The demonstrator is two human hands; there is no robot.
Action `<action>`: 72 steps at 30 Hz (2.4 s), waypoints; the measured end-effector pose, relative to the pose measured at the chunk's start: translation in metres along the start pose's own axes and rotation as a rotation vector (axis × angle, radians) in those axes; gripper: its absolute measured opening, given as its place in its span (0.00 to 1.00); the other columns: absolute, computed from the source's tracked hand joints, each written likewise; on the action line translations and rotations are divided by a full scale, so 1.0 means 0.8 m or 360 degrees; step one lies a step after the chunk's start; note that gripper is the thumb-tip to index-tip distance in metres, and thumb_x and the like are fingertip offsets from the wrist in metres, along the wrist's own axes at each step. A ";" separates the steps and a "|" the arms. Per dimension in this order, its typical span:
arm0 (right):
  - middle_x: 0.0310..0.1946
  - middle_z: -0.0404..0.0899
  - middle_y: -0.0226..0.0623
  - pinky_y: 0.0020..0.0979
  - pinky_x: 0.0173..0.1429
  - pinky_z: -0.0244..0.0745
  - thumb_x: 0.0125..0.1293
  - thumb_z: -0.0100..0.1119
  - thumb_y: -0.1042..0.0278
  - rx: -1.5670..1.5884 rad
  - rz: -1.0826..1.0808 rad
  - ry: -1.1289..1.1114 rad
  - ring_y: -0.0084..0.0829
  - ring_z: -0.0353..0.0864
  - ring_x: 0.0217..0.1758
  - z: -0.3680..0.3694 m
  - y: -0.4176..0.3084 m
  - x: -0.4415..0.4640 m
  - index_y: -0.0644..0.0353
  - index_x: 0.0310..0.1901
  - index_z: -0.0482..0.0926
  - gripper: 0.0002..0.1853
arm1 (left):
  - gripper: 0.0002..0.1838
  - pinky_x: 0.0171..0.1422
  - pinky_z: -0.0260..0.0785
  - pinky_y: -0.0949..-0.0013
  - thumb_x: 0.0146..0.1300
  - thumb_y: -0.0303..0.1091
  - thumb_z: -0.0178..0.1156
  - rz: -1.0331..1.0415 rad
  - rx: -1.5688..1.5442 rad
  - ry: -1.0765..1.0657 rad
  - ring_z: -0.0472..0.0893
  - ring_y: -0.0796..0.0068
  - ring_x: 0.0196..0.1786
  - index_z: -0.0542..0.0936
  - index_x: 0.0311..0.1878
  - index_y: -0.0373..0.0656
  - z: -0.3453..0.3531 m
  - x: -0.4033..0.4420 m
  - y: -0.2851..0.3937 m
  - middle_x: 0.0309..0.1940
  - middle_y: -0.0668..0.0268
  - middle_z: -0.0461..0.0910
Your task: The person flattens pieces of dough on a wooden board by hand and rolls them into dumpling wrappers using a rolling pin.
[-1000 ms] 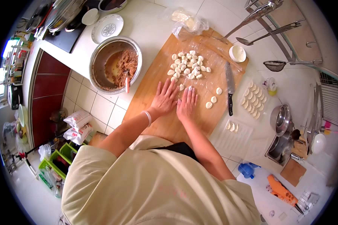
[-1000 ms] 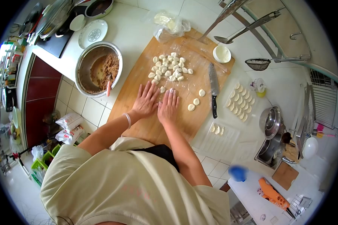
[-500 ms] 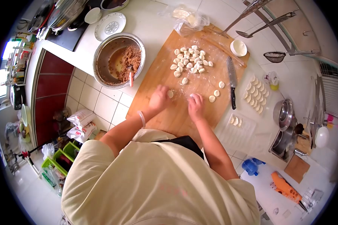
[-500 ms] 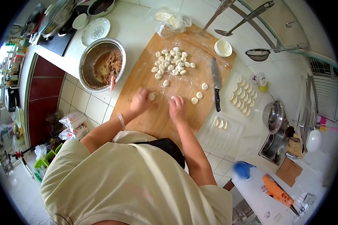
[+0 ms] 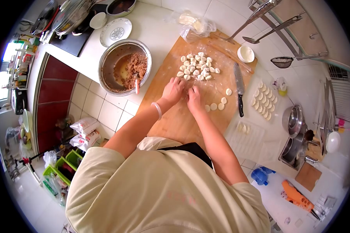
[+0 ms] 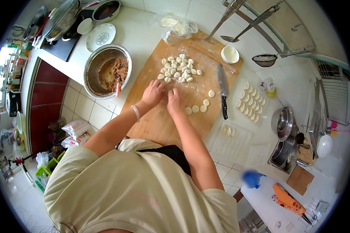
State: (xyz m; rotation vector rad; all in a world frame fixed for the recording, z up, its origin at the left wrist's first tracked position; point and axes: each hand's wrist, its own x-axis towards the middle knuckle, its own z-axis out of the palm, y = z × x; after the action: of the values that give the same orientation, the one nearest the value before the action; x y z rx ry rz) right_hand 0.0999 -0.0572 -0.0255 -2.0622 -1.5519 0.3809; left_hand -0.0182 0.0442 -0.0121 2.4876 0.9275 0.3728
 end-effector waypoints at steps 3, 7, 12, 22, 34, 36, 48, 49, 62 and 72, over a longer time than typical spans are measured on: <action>0.46 0.76 0.48 0.46 0.52 0.75 0.56 0.61 0.80 0.0155 0.0058 -0.0039 0.52 0.77 0.49 -0.019 -0.013 -0.023 0.63 0.44 0.77 0.12 | 0.16 0.51 0.75 0.58 0.56 0.29 0.65 -0.0081 -0.0068 -0.0219 0.77 0.53 0.48 0.79 0.49 0.48 -0.018 -0.020 0.011 0.42 0.60 0.76; 0.47 0.78 0.47 0.44 0.47 0.77 0.57 0.64 0.77 0.0431 0.0134 0.0061 0.49 0.81 0.47 -0.029 -0.004 -0.046 0.62 0.43 0.76 0.12 | 0.11 0.52 0.73 0.56 0.54 0.27 0.61 -0.0135 -0.0651 -0.0247 0.77 0.53 0.46 0.78 0.42 0.44 -0.038 -0.040 -0.008 0.38 0.59 0.76; 0.46 0.76 0.47 0.47 0.49 0.75 0.57 0.65 0.75 0.0299 0.0258 0.0024 0.53 0.78 0.47 -0.036 0.006 -0.067 0.61 0.45 0.74 0.15 | 0.12 0.53 0.72 0.55 0.51 0.26 0.62 -0.0026 -0.0470 0.0012 0.77 0.53 0.47 0.77 0.40 0.42 -0.042 -0.064 -0.033 0.39 0.57 0.75; 0.48 0.73 0.49 0.48 0.57 0.71 0.55 0.71 0.68 0.0178 0.0268 -0.0148 0.53 0.73 0.54 -0.023 -0.002 -0.056 0.62 0.48 0.73 0.21 | 0.25 0.56 0.71 0.54 0.49 0.35 0.70 0.0058 -0.0343 -0.0234 0.75 0.52 0.52 0.77 0.53 0.45 -0.032 -0.061 -0.048 0.46 0.59 0.75; 0.78 0.50 0.52 0.53 0.82 0.39 0.69 0.54 0.56 -0.0515 0.0033 -0.0110 0.48 0.45 0.83 0.005 -0.019 -0.016 0.66 0.74 0.57 0.37 | 0.34 0.82 0.33 0.39 0.68 0.47 0.51 0.0325 0.0291 -0.0323 0.44 0.58 0.83 0.63 0.75 0.44 -0.008 -0.024 -0.018 0.79 0.59 0.53; 0.77 0.54 0.49 0.56 0.81 0.40 0.67 0.56 0.59 -0.0552 0.0023 -0.0073 0.48 0.46 0.82 0.003 -0.021 -0.024 0.63 0.74 0.59 0.36 | 0.35 0.82 0.33 0.39 0.68 0.47 0.51 0.0271 0.0300 -0.0379 0.45 0.58 0.83 0.62 0.76 0.45 -0.010 -0.042 -0.007 0.79 0.60 0.54; 0.47 0.74 0.40 0.49 0.57 0.70 0.60 0.61 0.73 -0.0489 -0.0028 0.0279 0.46 0.74 0.53 -0.066 0.040 -0.061 0.56 0.44 0.77 0.10 | 0.34 0.74 0.62 0.49 0.55 0.18 0.57 -0.0044 -0.1048 0.0187 0.65 0.40 0.71 0.69 0.68 0.41 0.049 -0.069 0.075 0.70 0.45 0.63; 0.47 0.74 0.39 0.48 0.56 0.70 0.61 0.61 0.73 -0.0439 -0.0017 0.0419 0.45 0.74 0.53 -0.072 0.039 -0.044 0.56 0.45 0.77 0.10 | 0.34 0.74 0.62 0.50 0.54 0.17 0.57 -0.0028 -0.1027 0.0286 0.66 0.40 0.70 0.69 0.68 0.42 0.048 -0.050 0.069 0.69 0.45 0.64; 0.43 0.73 0.43 0.47 0.49 0.75 0.60 0.62 0.74 -0.0138 -0.0006 0.0039 0.48 0.76 0.46 0.003 -0.011 0.043 0.56 0.42 0.79 0.09 | 0.13 0.53 0.73 0.56 0.51 0.30 0.65 -0.0056 -0.0325 0.0033 0.77 0.53 0.47 0.78 0.41 0.44 -0.009 -0.003 -0.013 0.39 0.58 0.76; 0.45 0.75 0.46 0.46 0.55 0.72 0.55 0.66 0.74 0.0000 0.0012 0.0186 0.51 0.74 0.52 -0.035 0.009 -0.038 0.60 0.43 0.76 0.14 | 0.13 0.49 0.72 0.56 0.49 0.28 0.66 0.0052 -0.0395 0.0146 0.77 0.53 0.44 0.77 0.39 0.42 -0.018 -0.033 -0.024 0.38 0.57 0.75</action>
State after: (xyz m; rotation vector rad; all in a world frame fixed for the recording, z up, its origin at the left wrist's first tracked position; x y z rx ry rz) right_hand 0.1108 -0.0943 -0.0091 -2.0526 -1.4755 0.2581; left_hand -0.0537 0.0441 -0.0114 2.2768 0.8224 0.5804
